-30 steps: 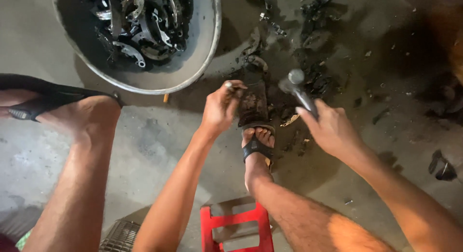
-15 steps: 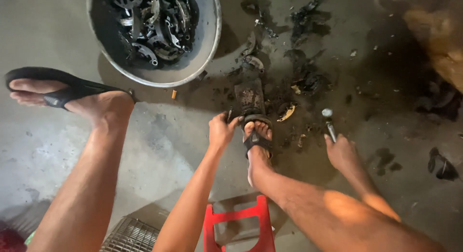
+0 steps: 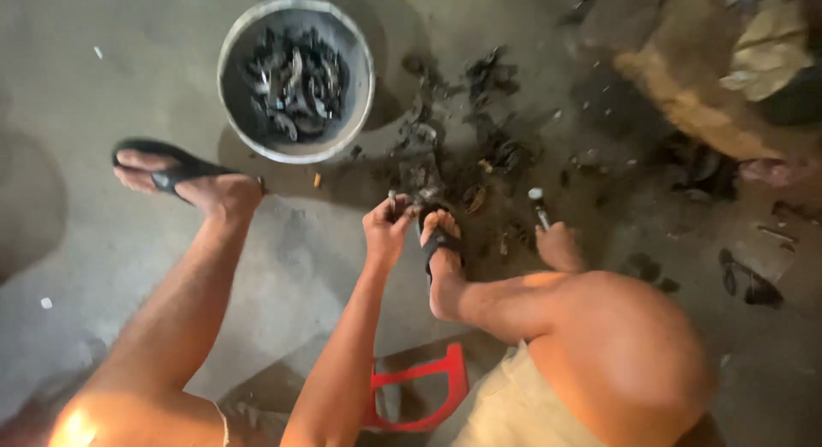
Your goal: Removing old brake shoe linings using a hammer and a punch
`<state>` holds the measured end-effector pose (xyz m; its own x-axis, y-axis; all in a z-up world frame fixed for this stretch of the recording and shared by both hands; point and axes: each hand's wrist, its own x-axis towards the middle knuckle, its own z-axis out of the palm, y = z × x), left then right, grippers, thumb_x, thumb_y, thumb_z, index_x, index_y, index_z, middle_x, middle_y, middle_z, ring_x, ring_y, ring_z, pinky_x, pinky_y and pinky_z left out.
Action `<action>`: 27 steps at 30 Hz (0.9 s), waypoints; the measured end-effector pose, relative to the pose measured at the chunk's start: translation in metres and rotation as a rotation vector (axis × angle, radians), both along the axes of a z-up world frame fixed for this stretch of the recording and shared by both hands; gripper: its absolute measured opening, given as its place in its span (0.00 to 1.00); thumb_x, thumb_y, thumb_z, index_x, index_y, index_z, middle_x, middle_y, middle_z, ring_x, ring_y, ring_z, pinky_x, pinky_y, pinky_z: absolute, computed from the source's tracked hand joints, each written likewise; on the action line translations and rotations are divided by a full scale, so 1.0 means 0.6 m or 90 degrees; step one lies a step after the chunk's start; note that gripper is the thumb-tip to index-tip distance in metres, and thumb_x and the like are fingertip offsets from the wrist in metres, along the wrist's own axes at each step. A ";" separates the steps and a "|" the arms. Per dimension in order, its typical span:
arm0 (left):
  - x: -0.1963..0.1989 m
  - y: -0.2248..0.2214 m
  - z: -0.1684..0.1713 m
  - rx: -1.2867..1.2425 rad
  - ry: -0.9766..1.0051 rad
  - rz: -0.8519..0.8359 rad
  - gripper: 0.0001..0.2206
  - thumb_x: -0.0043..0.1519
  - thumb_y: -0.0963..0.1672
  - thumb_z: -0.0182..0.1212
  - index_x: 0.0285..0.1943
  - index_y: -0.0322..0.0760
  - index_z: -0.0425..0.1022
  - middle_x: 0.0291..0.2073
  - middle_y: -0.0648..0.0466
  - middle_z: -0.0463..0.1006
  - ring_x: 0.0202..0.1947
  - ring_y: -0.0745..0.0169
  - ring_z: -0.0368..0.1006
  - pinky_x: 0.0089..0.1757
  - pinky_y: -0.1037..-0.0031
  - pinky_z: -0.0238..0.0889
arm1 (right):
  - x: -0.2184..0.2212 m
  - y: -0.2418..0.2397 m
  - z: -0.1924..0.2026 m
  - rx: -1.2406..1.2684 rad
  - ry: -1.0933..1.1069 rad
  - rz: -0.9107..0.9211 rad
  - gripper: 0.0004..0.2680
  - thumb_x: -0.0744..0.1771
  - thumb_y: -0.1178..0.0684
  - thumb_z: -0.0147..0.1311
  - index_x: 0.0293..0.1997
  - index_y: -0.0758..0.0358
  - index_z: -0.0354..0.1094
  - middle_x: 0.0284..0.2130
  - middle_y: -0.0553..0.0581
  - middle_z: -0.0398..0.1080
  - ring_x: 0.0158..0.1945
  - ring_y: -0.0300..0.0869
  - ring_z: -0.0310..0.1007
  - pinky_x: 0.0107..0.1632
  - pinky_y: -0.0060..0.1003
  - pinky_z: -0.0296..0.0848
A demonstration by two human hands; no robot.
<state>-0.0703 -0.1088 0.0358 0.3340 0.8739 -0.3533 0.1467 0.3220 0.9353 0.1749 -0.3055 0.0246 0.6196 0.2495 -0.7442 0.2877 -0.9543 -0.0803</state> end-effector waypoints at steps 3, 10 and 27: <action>0.025 0.008 0.107 0.207 -0.024 -0.077 0.07 0.43 0.40 0.70 0.28 0.40 0.77 0.17 0.57 0.75 0.20 0.80 0.63 0.28 0.84 0.62 | 0.001 0.032 0.029 0.020 0.021 -0.011 0.18 0.64 0.45 0.44 0.46 0.77 0.63 0.42 0.75 0.63 0.46 0.61 0.66 0.42 0.54 0.68; 0.056 -0.002 0.272 0.303 -0.235 -0.139 0.07 0.41 0.37 0.69 0.25 0.34 0.76 0.22 0.51 0.78 0.24 0.71 0.72 0.29 0.80 0.65 | 0.033 0.064 0.074 0.026 0.064 -0.058 0.18 0.64 0.46 0.44 0.49 0.76 0.61 0.47 0.75 0.60 0.49 0.61 0.64 0.44 0.54 0.68; 0.034 -0.036 0.159 -0.020 -0.652 -0.055 0.11 0.37 0.32 0.67 0.20 0.26 0.66 0.25 0.34 0.75 0.24 0.53 0.73 0.27 0.72 0.68 | 0.034 0.070 0.063 0.006 0.069 -0.003 0.15 0.65 0.51 0.43 0.44 0.81 0.63 0.39 0.75 0.66 0.36 0.58 0.71 0.25 0.45 0.72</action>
